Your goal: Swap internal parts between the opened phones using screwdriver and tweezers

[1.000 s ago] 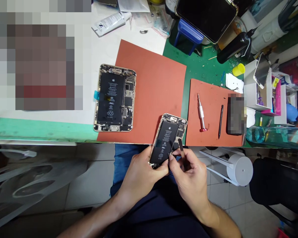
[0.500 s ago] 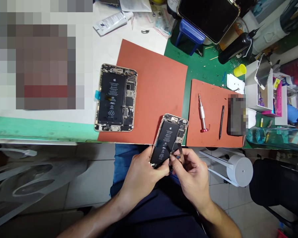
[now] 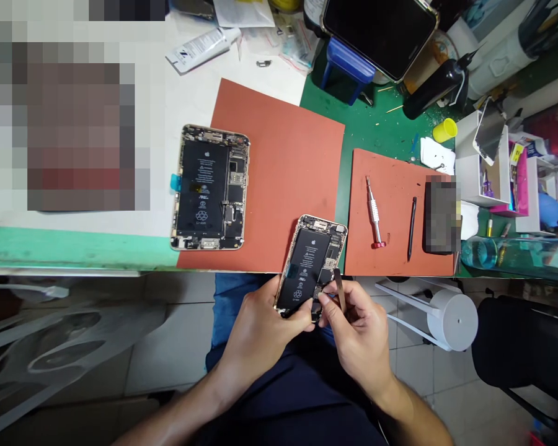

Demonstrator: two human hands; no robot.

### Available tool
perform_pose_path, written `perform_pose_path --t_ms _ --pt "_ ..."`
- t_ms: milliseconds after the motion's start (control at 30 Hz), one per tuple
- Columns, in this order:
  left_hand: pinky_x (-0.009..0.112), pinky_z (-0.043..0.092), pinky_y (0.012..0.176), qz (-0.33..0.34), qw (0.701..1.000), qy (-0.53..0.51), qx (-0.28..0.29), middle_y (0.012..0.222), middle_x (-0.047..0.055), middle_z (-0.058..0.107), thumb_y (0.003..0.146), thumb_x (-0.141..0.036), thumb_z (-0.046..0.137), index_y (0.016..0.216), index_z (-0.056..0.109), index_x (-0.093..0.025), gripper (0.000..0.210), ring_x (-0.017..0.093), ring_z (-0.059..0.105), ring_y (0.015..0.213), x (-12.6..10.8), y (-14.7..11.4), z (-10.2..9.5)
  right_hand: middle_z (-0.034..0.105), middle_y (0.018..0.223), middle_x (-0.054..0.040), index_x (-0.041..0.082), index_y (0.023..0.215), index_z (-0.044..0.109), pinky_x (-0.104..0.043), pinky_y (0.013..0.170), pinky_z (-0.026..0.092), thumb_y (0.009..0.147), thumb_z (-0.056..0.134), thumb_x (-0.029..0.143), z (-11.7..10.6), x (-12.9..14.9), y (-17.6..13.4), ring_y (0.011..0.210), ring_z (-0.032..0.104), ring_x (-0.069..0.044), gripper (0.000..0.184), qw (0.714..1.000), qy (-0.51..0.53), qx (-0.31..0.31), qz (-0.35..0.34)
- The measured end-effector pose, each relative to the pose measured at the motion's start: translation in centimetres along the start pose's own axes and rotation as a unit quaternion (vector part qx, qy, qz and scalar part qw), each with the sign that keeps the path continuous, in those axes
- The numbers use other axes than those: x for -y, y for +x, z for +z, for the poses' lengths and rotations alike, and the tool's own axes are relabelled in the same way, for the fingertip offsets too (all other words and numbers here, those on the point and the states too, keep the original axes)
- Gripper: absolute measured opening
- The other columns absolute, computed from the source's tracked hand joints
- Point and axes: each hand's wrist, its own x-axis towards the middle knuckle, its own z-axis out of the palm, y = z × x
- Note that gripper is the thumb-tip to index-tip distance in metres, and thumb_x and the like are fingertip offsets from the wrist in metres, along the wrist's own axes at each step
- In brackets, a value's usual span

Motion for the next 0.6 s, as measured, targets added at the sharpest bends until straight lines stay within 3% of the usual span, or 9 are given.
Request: perform_pose_path --t_ms 600 --pt "0.029 0.064 0.065 -0.008 1.000 -0.020 0.017 0.092 -0.002 0.085 0.086 -0.038 0.070 0.097 0.070 -0.024 0.018 0.024 0.084 0.069 -0.05 -0.05 -0.12 0.073 0.075 0.0004 0.022 0.099 0.080 -0.026 0.061 0.053 0.101 0.070 0.029 -0.33 0.41 0.38 0.062 0.063 -0.014 0.012 0.998 -0.054 0.001 -0.028"
